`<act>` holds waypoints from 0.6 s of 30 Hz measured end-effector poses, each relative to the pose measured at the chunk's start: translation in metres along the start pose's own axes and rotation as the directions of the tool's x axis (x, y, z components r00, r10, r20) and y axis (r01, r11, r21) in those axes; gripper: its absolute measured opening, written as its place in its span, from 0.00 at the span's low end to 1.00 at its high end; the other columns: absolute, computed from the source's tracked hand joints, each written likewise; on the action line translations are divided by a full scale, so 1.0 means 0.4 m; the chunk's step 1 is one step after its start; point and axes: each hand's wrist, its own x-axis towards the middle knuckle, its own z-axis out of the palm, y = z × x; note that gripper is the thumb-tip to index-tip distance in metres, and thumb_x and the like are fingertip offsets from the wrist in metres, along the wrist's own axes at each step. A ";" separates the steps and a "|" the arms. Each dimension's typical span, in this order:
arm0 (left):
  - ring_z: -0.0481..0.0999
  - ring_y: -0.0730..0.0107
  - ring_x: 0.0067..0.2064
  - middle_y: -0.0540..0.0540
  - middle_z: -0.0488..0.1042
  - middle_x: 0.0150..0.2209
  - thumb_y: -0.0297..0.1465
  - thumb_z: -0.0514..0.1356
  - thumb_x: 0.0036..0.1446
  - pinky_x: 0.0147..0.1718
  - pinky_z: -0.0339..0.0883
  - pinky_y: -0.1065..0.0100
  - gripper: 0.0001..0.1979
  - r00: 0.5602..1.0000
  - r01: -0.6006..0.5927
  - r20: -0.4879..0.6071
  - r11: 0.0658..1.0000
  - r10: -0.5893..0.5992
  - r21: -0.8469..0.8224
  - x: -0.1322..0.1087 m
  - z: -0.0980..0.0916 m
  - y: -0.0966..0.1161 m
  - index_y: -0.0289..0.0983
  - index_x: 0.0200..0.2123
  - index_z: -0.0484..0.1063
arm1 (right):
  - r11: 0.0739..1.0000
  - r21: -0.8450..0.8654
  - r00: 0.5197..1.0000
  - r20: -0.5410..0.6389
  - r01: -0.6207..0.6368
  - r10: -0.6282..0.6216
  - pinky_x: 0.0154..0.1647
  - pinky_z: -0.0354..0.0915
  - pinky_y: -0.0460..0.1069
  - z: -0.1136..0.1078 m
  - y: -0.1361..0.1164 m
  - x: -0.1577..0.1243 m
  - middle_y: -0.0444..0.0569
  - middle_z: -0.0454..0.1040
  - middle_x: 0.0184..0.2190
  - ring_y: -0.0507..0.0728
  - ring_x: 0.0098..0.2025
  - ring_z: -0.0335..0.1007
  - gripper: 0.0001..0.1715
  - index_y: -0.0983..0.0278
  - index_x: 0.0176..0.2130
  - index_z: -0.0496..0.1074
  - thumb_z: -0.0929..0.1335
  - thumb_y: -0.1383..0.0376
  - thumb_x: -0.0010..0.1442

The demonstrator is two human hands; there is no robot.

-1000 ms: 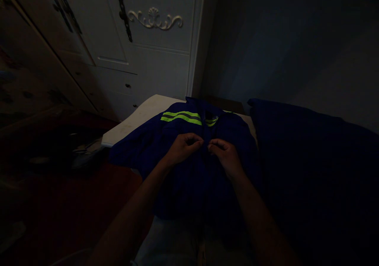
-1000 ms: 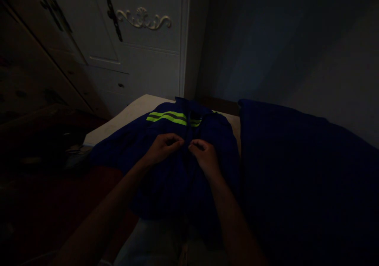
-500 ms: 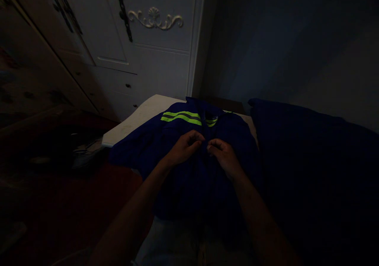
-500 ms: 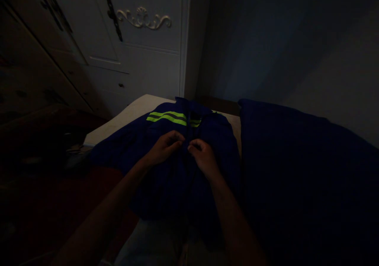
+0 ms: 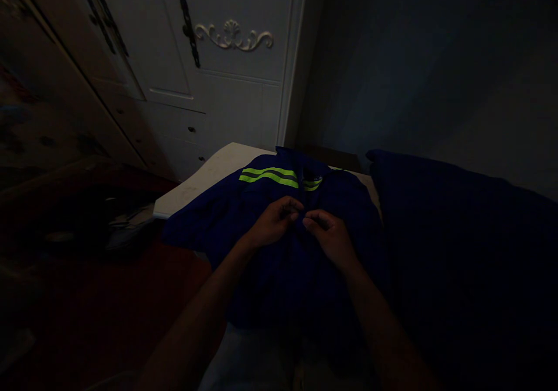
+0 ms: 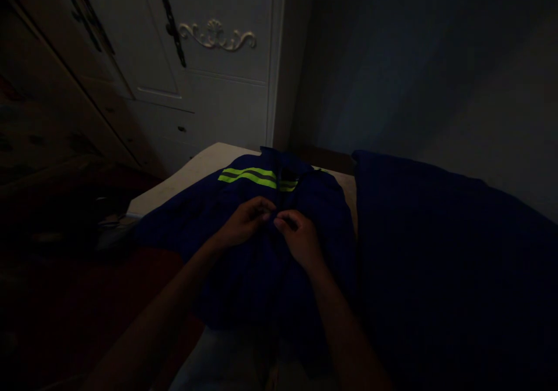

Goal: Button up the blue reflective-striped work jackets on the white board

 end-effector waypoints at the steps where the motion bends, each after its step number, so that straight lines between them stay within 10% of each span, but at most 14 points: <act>1: 0.75 0.68 0.41 0.45 0.76 0.38 0.26 0.59 0.56 0.43 0.68 0.66 0.08 1.000 0.006 0.005 1.000 -0.006 -0.002 0.000 0.000 0.002 0.35 0.41 0.71 | 1.000 -0.016 1.000 0.006 0.002 -0.002 0.40 0.66 0.52 -0.001 0.001 0.001 0.49 0.76 0.33 0.58 0.37 0.71 0.15 0.62 0.34 0.74 0.68 0.53 0.54; 18: 0.75 0.67 0.43 0.46 0.77 0.40 0.31 0.53 0.62 0.43 0.66 0.67 0.11 0.997 -0.045 0.074 0.984 0.032 0.173 -0.001 0.010 0.018 0.35 0.42 0.74 | 0.983 -0.184 1.000 -0.012 0.026 -0.029 0.36 0.64 0.51 0.003 -0.007 0.001 0.48 0.74 0.28 0.57 0.33 0.70 0.14 0.62 0.28 0.71 0.66 0.55 0.55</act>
